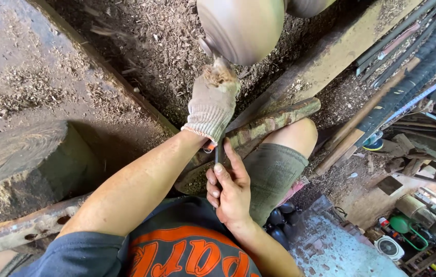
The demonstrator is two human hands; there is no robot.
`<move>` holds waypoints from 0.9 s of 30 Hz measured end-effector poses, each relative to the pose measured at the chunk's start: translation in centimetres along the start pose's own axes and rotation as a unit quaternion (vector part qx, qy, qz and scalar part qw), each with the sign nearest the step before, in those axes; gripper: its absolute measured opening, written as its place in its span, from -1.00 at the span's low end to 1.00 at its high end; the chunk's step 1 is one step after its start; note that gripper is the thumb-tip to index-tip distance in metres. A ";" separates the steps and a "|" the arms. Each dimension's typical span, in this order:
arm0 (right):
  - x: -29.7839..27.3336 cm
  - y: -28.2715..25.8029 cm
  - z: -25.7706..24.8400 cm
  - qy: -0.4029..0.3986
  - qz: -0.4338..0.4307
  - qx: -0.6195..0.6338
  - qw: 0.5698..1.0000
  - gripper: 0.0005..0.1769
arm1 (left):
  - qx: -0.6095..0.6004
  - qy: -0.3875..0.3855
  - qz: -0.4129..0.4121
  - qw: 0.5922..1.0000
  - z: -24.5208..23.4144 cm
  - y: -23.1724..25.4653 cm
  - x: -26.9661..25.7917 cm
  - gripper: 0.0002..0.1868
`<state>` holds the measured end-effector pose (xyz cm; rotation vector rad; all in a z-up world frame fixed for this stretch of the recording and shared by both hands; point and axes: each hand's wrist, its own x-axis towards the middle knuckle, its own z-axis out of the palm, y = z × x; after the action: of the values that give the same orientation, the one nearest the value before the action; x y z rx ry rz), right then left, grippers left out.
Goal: The person shapes a spinning wooden bowl on a lathe, holding a file against the rotating wood with a gloved hand while steadying the tool rest. They then use an angle grinder with a sanding pad to smooth the surface of the spinning wooden vessel.
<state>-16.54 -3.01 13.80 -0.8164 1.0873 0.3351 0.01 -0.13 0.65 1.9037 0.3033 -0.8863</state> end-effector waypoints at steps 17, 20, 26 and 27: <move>-0.5 -1.1 -1.4 0.044 -0.036 -0.079 0.995 -0.32 | -0.283 -0.008 -0.035 0.958 0.2 2.1 -2.4 -0.86; -0.3 -1.3 -1.7 0.042 -0.046 -0.099 0.993 -0.32 | -0.401 -0.041 -0.114 0.908 0.5 2.3 -2.2 -0.87; -0.1 -1.9 -2.8 0.050 -0.066 -0.161 0.984 -0.31 | -0.431 -0.056 -0.120 0.892 0.2 3.3 -2.2 -0.89; -0.1 -2.2 -2.9 0.049 -0.072 -0.177 0.980 -0.30 | -0.430 -0.065 -0.137 0.890 0.1 3.6 -2.2 -0.89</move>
<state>-17.15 -6.55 14.20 -1.2333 1.0686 0.3749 0.38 -1.62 4.55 0.9834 0.7569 -0.8562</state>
